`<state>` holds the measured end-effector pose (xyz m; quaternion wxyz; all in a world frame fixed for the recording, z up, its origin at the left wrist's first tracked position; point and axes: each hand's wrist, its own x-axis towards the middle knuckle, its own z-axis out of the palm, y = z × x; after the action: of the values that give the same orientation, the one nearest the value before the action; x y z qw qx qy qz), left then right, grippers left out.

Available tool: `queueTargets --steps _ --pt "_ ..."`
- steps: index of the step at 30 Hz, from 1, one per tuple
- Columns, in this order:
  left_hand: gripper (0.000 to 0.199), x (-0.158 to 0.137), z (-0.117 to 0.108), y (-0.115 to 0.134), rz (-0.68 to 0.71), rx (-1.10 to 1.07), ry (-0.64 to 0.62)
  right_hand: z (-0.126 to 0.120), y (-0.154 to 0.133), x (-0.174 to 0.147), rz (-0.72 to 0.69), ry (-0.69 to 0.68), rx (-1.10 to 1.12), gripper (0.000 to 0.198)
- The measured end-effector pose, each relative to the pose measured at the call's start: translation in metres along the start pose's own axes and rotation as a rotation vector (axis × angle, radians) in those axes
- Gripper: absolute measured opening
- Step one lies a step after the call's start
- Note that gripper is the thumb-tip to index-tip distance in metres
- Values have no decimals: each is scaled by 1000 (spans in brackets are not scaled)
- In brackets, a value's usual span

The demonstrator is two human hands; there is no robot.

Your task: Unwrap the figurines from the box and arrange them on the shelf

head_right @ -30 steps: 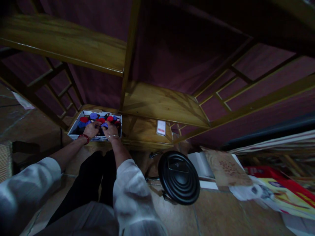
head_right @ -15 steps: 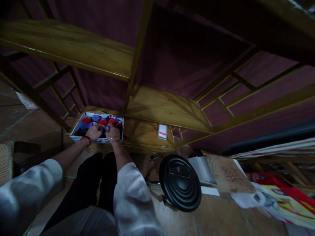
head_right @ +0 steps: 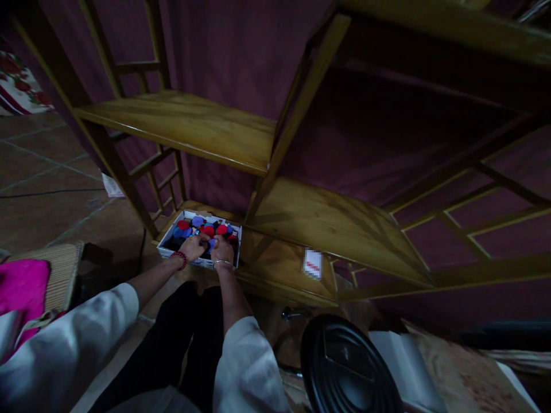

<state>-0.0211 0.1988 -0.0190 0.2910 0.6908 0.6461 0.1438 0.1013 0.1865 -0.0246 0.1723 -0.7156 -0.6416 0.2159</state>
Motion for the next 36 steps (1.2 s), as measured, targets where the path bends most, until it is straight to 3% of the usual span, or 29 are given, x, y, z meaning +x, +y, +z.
queueTargets --steps 9,18,25,32,36 --pt "27 -5 -2 0 75 -100 79 4 -1 -4 -37 221 54 27" --pt "51 -5 0 -2 115 -76 23 6 3 -3 -80 241 161 45" --pt "36 -7 0 5 -33 73 65 5 5 -6 -37 416 190 41" --pt "38 -1 2 5 -75 145 2 4 2 -2 210 232 133 36" --pt "46 5 3 1 -21 146 -43 5 5 3 171 154 182 38"
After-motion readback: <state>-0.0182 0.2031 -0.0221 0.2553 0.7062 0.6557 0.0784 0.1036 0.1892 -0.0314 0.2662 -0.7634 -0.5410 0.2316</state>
